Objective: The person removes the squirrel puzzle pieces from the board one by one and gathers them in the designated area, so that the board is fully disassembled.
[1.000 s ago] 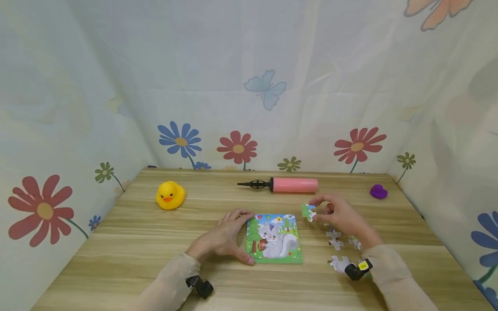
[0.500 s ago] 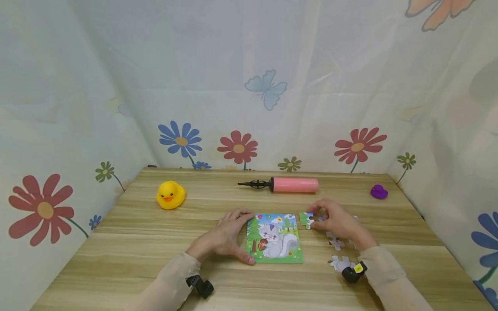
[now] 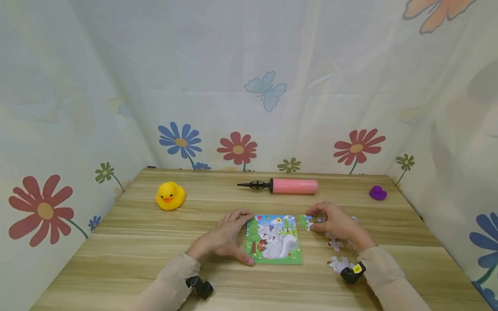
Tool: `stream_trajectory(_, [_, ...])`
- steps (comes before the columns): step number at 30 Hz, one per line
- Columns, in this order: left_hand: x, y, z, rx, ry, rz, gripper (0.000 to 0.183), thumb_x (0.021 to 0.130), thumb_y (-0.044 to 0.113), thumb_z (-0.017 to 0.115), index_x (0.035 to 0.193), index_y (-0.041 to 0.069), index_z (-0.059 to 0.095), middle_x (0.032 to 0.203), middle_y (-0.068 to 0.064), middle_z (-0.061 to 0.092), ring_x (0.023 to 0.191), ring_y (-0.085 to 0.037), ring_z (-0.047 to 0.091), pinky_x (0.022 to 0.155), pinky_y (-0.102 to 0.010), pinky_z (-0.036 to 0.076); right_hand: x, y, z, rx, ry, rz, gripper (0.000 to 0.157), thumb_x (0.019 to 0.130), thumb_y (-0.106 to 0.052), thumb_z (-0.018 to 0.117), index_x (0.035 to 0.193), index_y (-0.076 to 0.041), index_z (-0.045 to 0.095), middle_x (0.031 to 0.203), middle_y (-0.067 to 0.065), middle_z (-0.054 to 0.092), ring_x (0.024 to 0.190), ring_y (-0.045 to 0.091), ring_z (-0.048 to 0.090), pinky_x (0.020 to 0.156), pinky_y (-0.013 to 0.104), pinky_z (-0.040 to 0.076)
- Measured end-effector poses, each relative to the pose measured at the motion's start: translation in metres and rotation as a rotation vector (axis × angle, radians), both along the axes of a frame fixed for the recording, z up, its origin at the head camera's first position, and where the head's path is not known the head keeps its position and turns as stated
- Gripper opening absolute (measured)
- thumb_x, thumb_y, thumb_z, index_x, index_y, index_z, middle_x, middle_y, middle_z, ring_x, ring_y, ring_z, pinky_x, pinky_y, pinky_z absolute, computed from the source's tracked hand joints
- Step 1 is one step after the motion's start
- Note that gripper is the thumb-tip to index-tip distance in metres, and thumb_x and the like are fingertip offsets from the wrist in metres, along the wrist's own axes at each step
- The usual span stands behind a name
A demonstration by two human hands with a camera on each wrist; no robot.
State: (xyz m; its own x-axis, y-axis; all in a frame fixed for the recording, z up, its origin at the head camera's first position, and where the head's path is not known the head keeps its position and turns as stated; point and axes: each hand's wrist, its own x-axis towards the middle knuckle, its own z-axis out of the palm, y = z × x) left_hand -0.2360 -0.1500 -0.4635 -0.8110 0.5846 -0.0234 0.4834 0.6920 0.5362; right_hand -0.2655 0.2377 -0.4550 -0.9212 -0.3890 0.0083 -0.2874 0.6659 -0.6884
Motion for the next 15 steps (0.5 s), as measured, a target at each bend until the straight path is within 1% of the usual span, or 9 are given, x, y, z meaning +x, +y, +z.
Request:
stream_trajectory(7, [0.0002, -0.0013, -0.0007, 0.0, 0.001, 0.002, 0.135, 0.067, 0.06, 0.105, 0.174, 0.013, 0.037, 0.177, -0.01, 0.033, 0.161, -0.04, 0.03, 0.131, -0.07, 0.024, -0.0003, 0.0007, -0.0012, -0.005, 0.003, 0.006, 0.039, 0.098, -0.014, 0.088, 0.134, -0.006, 0.075, 0.125, 0.009, 0.073, 0.09, 0.021, 0.056, 0.079, 0.03, 0.05])
stream_trajectory(15, [-0.0001, -0.0022, -0.0023, 0.004, 0.004, 0.004, 0.134, 0.067, 0.061, 0.105, 0.174, 0.014, 0.037, 0.177, -0.01, 0.034, 0.162, -0.04, 0.03, 0.131, -0.069, 0.023, 0.0016, 0.0026, 0.0013, -0.021, -0.011, -0.007, 0.046, 0.097, -0.019, 0.089, 0.138, -0.006, 0.073, 0.129, 0.01, 0.074, 0.098, 0.022, 0.058, 0.084, 0.034, 0.052])
